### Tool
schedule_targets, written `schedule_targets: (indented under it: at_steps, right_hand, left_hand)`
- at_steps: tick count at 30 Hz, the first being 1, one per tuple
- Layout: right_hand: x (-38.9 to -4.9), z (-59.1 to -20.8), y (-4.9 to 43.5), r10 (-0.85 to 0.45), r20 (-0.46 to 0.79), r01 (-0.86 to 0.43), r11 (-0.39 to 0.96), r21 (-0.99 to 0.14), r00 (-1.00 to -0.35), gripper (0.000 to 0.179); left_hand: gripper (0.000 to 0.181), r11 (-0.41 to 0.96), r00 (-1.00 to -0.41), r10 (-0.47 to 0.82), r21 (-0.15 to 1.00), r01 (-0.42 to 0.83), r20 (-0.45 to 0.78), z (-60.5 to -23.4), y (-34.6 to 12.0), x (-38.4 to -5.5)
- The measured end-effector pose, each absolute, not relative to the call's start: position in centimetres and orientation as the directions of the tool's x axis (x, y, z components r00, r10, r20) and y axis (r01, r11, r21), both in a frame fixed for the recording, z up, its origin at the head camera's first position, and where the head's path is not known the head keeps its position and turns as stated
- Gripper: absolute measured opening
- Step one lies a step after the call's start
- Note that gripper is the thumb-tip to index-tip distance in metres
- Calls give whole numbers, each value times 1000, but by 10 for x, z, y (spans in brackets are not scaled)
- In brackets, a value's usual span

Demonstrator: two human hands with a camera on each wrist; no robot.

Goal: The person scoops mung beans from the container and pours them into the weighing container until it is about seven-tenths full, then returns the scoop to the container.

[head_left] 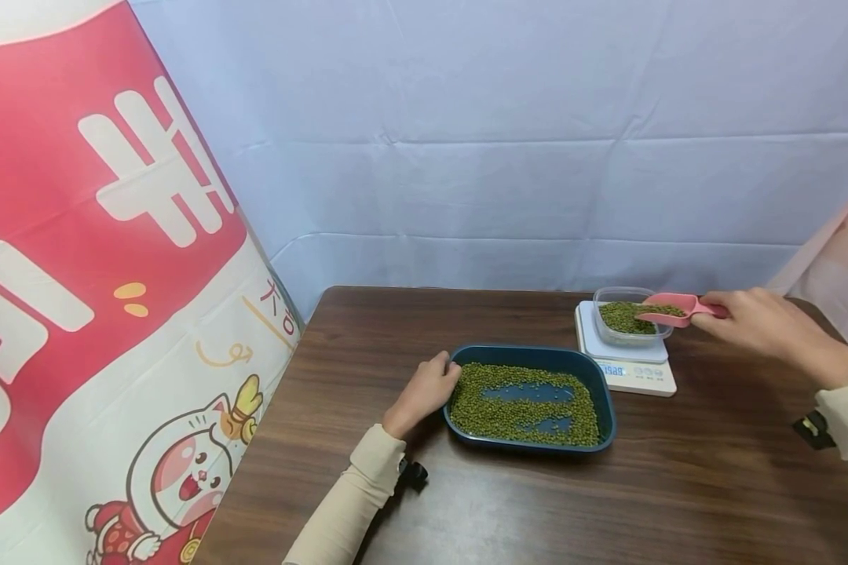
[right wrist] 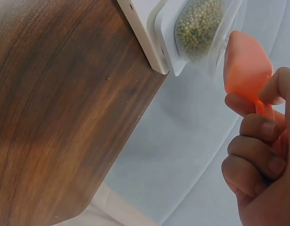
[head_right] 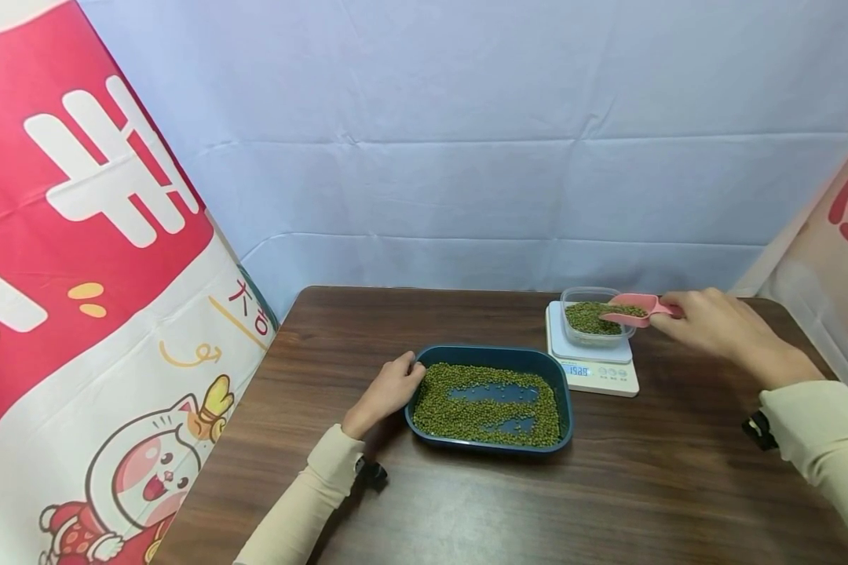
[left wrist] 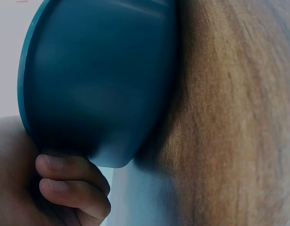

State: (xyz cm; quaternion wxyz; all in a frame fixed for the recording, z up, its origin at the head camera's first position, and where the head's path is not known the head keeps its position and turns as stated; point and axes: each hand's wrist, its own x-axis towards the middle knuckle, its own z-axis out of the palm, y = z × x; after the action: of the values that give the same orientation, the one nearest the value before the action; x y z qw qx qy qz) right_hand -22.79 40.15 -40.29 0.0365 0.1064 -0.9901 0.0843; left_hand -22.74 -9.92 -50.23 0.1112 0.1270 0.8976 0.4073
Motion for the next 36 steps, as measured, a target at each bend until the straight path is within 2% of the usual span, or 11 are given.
schedule_targets:
  at_steps: [4, 11, 23, 36]
  right_hand:
    - [-229, -400, 402, -214, 70, -222, 963, -150, -974, 39]
    - [-229, -396, 400, -216, 62, -223, 965, -138, -974, 30]
    - [-230, -392, 403, -223, 31, -226, 967, -117, -974, 46]
    - [-227, -390, 402, -218, 33, -220, 968, -117, -975, 44]
  left_hand:
    - [31, 636, -943, 319, 760, 136, -98, -503, -99, -228]
    - [31, 634, -943, 321, 759, 144, -89, -503, -99, -228]
    - [30, 637, -942, 321, 759, 136, -101, -503, -99, -227]
    - [30, 624, -940, 331, 766, 155, -79, -505, -100, -229]
